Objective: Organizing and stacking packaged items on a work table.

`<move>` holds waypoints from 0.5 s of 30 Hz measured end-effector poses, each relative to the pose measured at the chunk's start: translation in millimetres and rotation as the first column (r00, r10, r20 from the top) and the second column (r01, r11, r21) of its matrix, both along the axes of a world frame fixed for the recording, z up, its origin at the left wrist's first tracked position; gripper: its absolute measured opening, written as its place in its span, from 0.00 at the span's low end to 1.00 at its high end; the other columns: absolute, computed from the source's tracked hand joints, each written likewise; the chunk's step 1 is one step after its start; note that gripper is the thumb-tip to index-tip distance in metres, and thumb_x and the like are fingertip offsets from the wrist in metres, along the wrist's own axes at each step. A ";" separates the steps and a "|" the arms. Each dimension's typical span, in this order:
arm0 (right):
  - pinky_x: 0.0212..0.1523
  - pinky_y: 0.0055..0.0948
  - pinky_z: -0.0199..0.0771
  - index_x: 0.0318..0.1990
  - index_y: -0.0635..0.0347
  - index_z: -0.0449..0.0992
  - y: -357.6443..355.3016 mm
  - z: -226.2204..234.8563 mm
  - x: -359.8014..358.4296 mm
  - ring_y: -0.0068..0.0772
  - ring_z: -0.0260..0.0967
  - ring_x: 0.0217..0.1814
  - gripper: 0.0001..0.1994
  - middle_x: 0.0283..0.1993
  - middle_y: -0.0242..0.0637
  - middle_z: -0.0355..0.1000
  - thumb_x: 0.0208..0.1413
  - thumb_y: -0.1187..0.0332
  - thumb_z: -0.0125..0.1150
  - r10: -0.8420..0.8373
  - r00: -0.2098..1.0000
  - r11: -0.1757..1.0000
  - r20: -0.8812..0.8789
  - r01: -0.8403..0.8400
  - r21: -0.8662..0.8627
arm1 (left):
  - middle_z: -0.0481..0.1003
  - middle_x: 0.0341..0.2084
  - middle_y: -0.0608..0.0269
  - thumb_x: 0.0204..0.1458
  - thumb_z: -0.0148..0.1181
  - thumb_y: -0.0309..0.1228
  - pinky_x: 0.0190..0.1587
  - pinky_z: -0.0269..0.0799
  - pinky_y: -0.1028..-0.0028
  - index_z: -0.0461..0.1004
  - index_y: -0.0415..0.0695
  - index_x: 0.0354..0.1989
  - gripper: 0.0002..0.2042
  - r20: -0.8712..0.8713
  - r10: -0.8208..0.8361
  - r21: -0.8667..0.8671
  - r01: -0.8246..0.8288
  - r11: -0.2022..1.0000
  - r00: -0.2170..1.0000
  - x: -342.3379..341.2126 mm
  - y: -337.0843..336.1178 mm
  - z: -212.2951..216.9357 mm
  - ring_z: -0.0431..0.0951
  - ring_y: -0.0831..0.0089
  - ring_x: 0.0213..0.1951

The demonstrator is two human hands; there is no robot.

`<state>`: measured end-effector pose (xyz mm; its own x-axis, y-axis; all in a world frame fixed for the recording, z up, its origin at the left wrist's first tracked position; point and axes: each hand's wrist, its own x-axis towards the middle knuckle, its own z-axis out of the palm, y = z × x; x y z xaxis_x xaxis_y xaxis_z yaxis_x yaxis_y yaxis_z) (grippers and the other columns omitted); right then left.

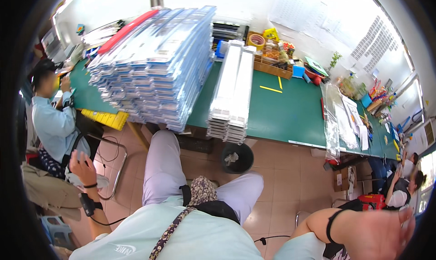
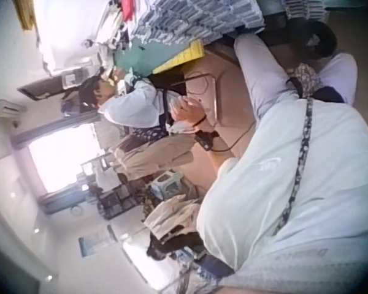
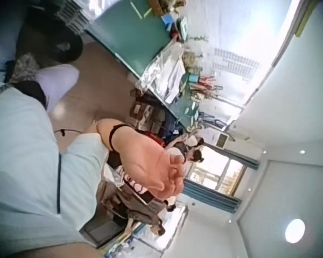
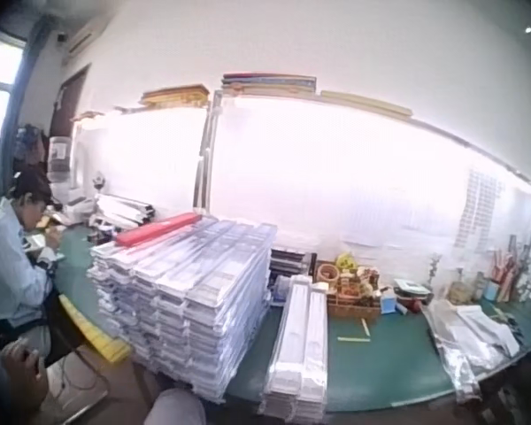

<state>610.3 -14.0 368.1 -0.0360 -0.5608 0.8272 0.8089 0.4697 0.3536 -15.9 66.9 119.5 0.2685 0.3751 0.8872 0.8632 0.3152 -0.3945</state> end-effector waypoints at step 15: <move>0.50 0.28 0.65 0.46 0.62 0.65 202.4 -77.7 -146.7 0.27 0.63 0.50 0.12 0.48 0.38 0.63 0.59 0.66 0.50 0.415 0.500 -0.049 -0.760 -0.822 -0.567 | 0.67 0.51 0.55 0.48 0.60 0.40 0.54 0.54 0.61 0.66 0.42 0.49 0.23 0.328 -0.626 0.094 0.635 0.767 0.708 169.0 101.4 154.6 0.64 0.57 0.53</move>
